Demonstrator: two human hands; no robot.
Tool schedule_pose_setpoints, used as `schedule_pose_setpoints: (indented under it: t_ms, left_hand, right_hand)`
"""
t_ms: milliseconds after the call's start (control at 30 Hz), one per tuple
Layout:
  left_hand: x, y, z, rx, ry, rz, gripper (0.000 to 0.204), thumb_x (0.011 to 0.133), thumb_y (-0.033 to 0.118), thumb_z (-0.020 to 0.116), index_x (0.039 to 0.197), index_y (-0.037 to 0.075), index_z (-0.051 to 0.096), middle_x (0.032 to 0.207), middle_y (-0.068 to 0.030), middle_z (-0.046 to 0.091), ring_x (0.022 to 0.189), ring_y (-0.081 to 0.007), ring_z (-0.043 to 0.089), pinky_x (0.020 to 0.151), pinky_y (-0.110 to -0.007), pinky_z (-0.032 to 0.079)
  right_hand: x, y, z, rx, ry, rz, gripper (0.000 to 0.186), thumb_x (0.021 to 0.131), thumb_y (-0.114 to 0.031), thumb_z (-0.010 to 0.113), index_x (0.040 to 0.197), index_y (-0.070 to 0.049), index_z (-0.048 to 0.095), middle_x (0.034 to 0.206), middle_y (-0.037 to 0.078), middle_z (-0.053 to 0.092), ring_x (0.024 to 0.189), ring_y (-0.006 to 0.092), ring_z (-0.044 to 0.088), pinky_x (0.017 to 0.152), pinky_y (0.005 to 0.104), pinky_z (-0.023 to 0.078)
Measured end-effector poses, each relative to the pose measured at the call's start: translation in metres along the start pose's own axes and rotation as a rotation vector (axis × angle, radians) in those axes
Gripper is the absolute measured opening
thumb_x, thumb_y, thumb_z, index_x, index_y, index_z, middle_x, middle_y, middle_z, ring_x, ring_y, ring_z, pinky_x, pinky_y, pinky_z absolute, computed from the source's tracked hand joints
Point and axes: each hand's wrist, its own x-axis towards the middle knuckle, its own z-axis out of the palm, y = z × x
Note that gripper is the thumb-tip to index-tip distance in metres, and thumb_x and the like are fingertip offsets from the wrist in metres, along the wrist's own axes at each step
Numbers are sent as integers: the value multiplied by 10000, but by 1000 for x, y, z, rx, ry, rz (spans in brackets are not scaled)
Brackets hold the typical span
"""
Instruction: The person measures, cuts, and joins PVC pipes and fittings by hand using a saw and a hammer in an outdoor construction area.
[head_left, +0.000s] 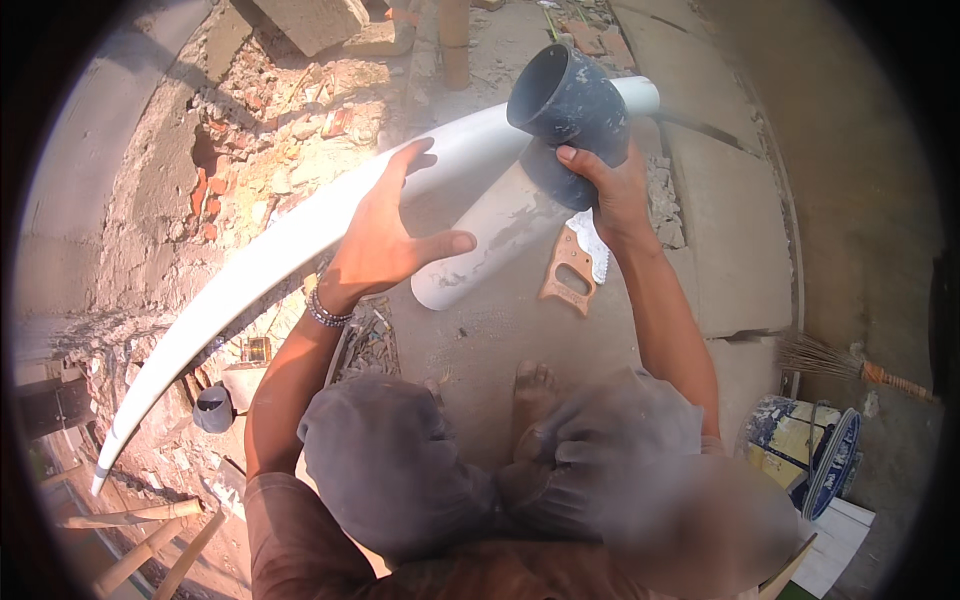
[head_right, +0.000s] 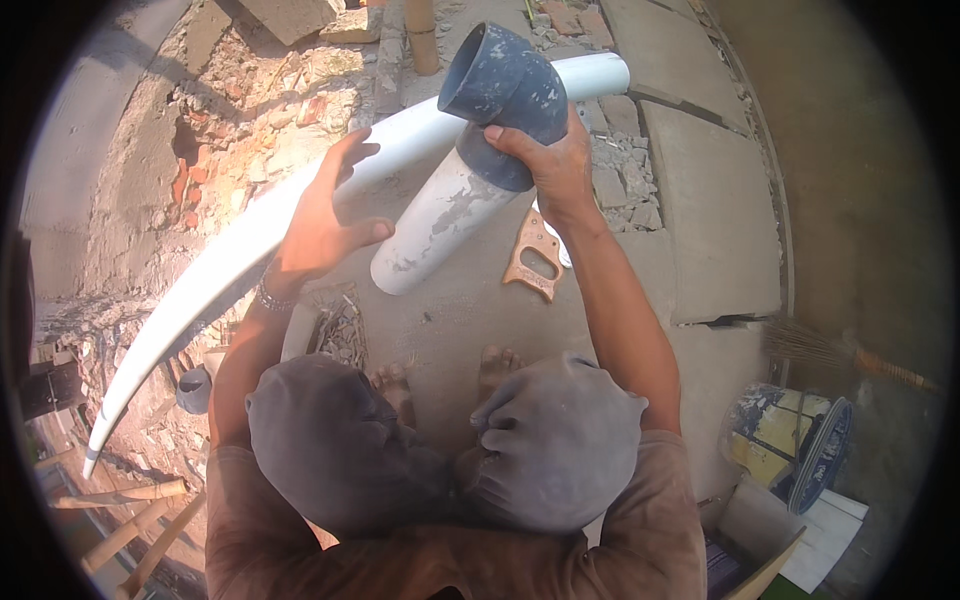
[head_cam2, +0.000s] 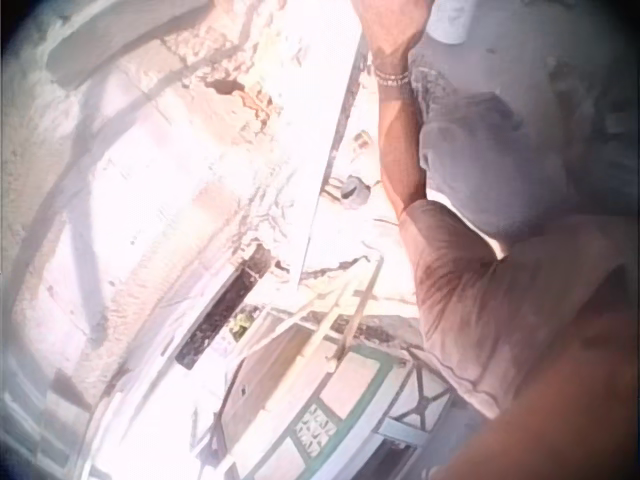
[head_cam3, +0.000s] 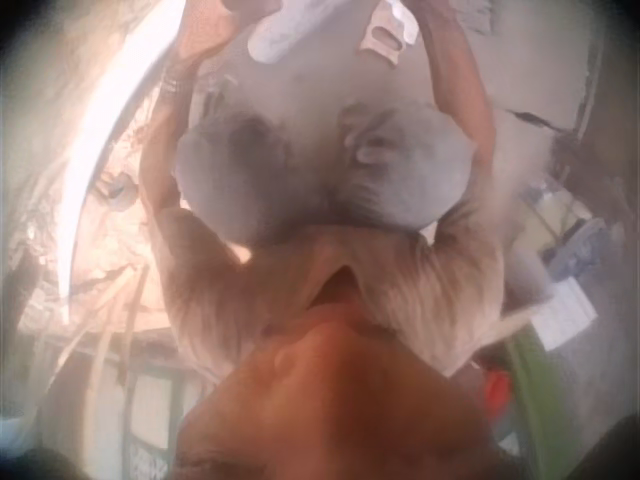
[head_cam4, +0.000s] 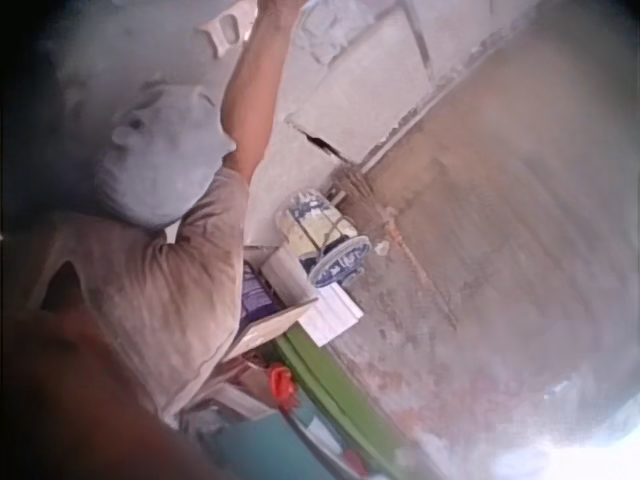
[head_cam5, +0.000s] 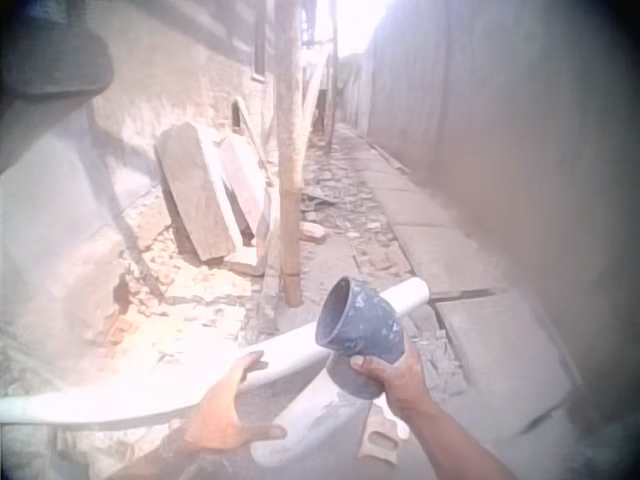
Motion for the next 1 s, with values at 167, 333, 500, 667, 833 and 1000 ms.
schedule_pose_setpoints:
  t_ms: [167,333,500,667,833,1000]
  left_hand:
    - [-53,-18,50,-48,-243,-119,1187,616,452,972,1545,-7,394,1431,-260,590,1330,-377,585,1118,-445,457]
    - [-68,-5,36,-229,-373,-143,1115,622,374,975,1517,-8,431,1365,-239,633,1248,-334,636,1069,-404,487]
    - [-83,11,38,-475,-408,-274,1056,651,343,980,1500,-2,457,1312,-191,650,1246,-293,618,1069,-383,469]
    - [-97,3,55,-660,-362,-337,1048,650,347,986,1491,-1,466,1330,-193,637,1253,-283,601,1083,-380,447]
    - [-90,-12,64,-571,-393,-307,1068,652,362,969,1509,4,440,1316,-202,652,1221,-300,630,1052,-388,475]
    - [-86,-30,67,-292,-273,-133,1033,637,328,935,1507,42,457,1320,-210,658,1212,-371,645,1024,-420,505]
  right_hand:
    - [-22,-30,17,173,97,142,634,819,-262,857,1295,47,574,1133,128,676,1048,207,676,966,342,542]
    - [-8,-33,3,107,21,89,617,836,-305,832,1259,80,600,1100,157,676,1018,205,679,896,317,556]
    - [2,-44,9,69,-89,144,638,821,-269,828,1298,95,611,1097,166,682,971,202,684,830,309,566]
    - [-16,-29,25,31,52,58,592,823,-250,824,1297,59,649,1126,158,687,970,200,681,850,316,559]
    - [-18,-10,22,-33,85,21,719,816,-289,845,1391,48,573,1144,157,681,987,208,684,895,328,556]
    - [-18,-30,0,-328,-55,-105,899,755,-356,921,1460,23,510,1181,152,690,1035,229,700,954,350,566]
